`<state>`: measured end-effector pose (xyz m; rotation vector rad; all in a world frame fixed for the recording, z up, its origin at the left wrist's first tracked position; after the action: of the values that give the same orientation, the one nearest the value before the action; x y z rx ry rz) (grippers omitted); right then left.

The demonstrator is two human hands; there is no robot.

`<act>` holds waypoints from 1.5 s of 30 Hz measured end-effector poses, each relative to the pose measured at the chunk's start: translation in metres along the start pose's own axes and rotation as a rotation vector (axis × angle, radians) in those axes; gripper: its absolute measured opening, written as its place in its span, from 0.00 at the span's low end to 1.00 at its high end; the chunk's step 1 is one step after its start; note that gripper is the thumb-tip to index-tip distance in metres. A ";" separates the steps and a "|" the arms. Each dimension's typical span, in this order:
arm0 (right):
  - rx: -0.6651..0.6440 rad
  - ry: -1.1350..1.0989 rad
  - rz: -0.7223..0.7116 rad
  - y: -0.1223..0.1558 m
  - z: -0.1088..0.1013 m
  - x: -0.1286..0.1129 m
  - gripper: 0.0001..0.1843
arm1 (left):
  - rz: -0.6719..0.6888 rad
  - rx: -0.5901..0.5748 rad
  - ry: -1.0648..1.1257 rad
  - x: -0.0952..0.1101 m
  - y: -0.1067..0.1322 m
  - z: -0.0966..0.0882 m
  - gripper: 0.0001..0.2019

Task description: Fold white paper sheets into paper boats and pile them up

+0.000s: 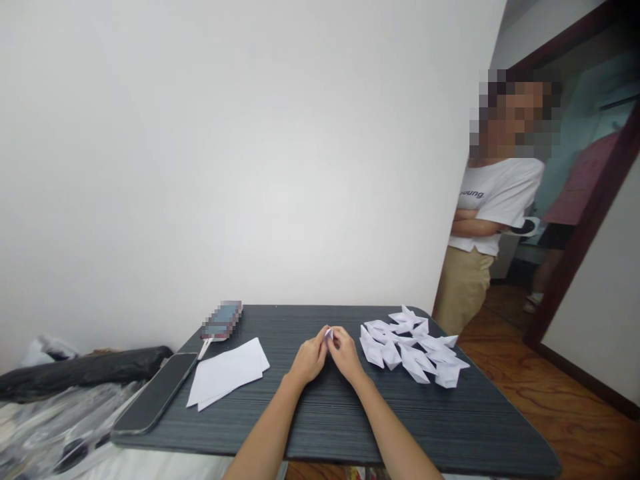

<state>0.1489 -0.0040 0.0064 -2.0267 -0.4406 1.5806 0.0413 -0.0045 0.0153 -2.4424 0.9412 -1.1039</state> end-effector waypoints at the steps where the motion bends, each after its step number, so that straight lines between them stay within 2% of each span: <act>1: 0.006 0.026 -0.005 0.000 -0.001 -0.001 0.12 | -0.004 0.001 -0.025 -0.003 0.000 0.001 0.20; 5: 0.006 0.093 0.016 0.003 -0.003 -0.003 0.15 | -0.063 0.048 -0.022 -0.014 0.000 0.002 0.19; 8: -0.064 0.026 0.124 0.003 -0.001 0.003 0.18 | -0.166 0.054 0.195 -0.020 -0.003 0.005 0.18; 13: -0.113 -0.232 0.239 -0.001 0.004 0.017 0.22 | -0.327 0.072 0.628 -0.026 -0.009 0.008 0.18; 17: -0.119 -0.348 0.272 -0.004 0.005 0.022 0.21 | -0.375 0.082 0.758 -0.029 -0.011 0.007 0.16; 22: -0.094 -0.388 0.274 -0.002 0.004 0.017 0.21 | -0.270 0.111 0.693 -0.027 -0.011 0.007 0.15; 27: -0.031 -0.436 0.340 0.000 0.000 0.019 0.27 | -0.216 0.113 0.683 -0.023 -0.010 0.009 0.22; 31: -0.004 -0.436 0.365 -0.001 -0.002 0.026 0.23 | -0.216 0.098 0.591 -0.025 -0.010 0.010 0.17; 35: -0.047 -0.443 0.384 -0.001 0.000 0.028 0.20 | -0.197 0.114 0.457 -0.027 -0.009 0.007 0.15; 40: -0.050 -0.406 0.341 -0.001 0.001 0.022 0.17 | -0.126 0.124 0.291 -0.019 -0.006 0.002 0.13; 45: -0.017 -0.250 0.239 -0.001 -0.003 0.012 0.14 | -0.039 0.132 0.080 -0.003 -0.001 -0.003 0.10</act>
<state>0.1549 0.0028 -0.0027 -1.9597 -0.3114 1.9938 0.0382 -0.0011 0.0159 -2.3349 0.8199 -1.2444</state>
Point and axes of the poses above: each hand's wrist, its own y-axis away from the middle knuckle, its own z-axis out of the palm, x = y × z, the point moved 4 cm from there along -y, towards the middle knuckle, and after that the axes turned 3 degrees about -y, right-handed, at the moved point
